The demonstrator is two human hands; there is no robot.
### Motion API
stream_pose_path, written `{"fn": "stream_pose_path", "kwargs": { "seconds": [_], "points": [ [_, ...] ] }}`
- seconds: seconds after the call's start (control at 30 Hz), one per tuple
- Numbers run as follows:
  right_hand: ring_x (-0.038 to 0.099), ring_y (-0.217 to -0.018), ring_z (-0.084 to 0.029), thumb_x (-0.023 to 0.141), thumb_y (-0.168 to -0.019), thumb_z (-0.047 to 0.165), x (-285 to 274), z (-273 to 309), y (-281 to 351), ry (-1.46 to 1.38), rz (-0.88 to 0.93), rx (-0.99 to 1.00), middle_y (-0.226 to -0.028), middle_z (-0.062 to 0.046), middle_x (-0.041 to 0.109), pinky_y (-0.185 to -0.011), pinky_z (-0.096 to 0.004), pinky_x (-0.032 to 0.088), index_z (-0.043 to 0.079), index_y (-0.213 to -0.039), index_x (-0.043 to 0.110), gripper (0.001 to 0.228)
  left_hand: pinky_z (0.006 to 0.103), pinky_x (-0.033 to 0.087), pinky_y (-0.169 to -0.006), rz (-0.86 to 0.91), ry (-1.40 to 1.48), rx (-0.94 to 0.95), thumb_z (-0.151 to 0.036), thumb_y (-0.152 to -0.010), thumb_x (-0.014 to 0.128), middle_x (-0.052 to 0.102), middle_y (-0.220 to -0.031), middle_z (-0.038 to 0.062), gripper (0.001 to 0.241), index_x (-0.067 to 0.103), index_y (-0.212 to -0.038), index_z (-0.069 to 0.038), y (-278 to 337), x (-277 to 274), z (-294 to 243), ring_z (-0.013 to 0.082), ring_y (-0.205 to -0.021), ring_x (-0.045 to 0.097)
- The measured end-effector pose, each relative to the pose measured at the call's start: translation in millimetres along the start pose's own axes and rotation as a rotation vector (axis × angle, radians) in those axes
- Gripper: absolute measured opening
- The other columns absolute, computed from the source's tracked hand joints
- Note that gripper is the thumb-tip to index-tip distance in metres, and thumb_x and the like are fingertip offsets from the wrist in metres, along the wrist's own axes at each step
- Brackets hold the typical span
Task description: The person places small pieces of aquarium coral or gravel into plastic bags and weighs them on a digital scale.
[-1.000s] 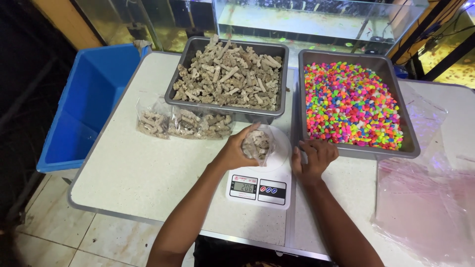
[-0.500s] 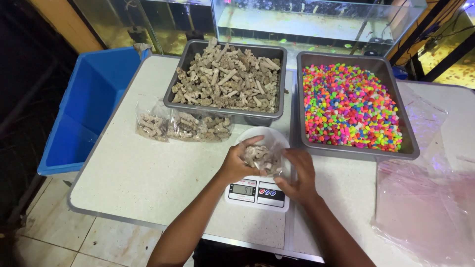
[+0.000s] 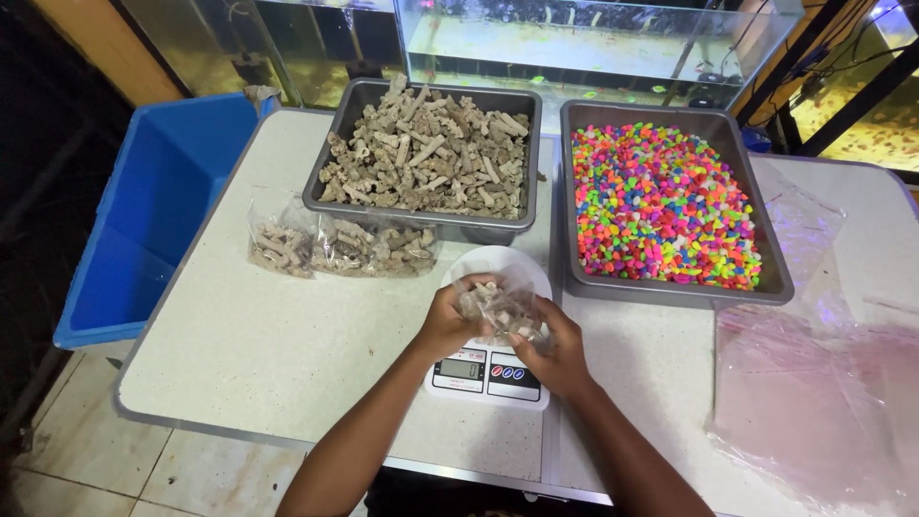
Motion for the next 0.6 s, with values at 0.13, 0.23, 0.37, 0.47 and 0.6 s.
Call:
{"fn": "stream_pose_path", "kwargs": {
  "seconds": [0.13,0.23,0.37,0.47,0.6],
  "points": [
    [0.068,-0.097,-0.022,0.077,-0.084,0.006,1.7,9.0,-7.1,-0.089,-0.013,0.055,-0.105,-0.015,0.074,-0.085,-0.042,0.054,-0.001,-0.131,0.064,0.049,0.0373,0.056,-0.093,-0.044,-0.003,-0.024,-0.026,-0.071,0.098,0.074,-0.108,0.014,0.066,0.067,-0.122,0.000,2.4,5.4,-4.6,0.0190,-0.102,0.069],
    [0.067,-0.098,-0.021,0.081,-0.084,0.011,-0.3,1.5,-5.4,-0.106,-0.013,0.079,-0.105,-0.013,0.073,-0.086,-0.042,0.053,0.000,-0.126,0.066,0.046,0.0364,0.056,-0.089,-0.050,-0.036,-0.009,-0.028,-0.063,0.101,0.075,-0.101,0.013,0.069,0.068,-0.117,-0.001,3.9,1.5,10.1,0.0182,-0.096,0.069],
    [0.070,-0.093,-0.025,0.081,-0.086,0.014,-1.9,9.0,-9.1,-0.039,-0.021,0.059,-0.099,-0.013,0.071,-0.085,-0.043,0.053,0.001,-0.117,0.071,0.035,0.0357,0.058,-0.086,-0.029,-0.051,-0.001,-0.038,-0.048,0.106,0.076,-0.096,0.014,0.083,0.070,-0.113,0.000,-0.8,-6.8,12.9,0.0190,-0.090,0.071],
    [0.070,-0.095,-0.025,0.075,-0.091,0.014,-1.4,12.1,-10.7,-0.043,-0.034,0.076,-0.100,-0.014,0.070,-0.086,-0.042,0.053,0.000,-0.117,0.071,0.030,0.0333,0.057,-0.085,-0.056,-0.069,-0.056,-0.027,-0.065,0.101,0.076,-0.094,0.009,0.062,0.070,-0.113,-0.002,3.5,2.7,0.8,0.0144,-0.091,0.069],
    [0.070,-0.093,-0.025,0.078,-0.090,0.016,-3.6,8.3,-8.3,-0.039,-0.048,0.059,-0.099,-0.013,0.069,-0.085,-0.042,0.053,0.000,-0.116,0.072,0.031,0.0354,0.056,-0.088,-0.053,-0.047,-0.010,-0.023,-0.075,0.095,0.077,-0.102,0.012,0.049,0.071,-0.113,-0.004,1.4,13.7,-19.7,0.0167,-0.098,0.070]
  ]
}}
Point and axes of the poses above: each hand's wrist, its own y-axis away from the middle knuckle, its own x-axis out of the palm, z = x × y, the point moved 10 cm from there along -y, towards the middle knuckle
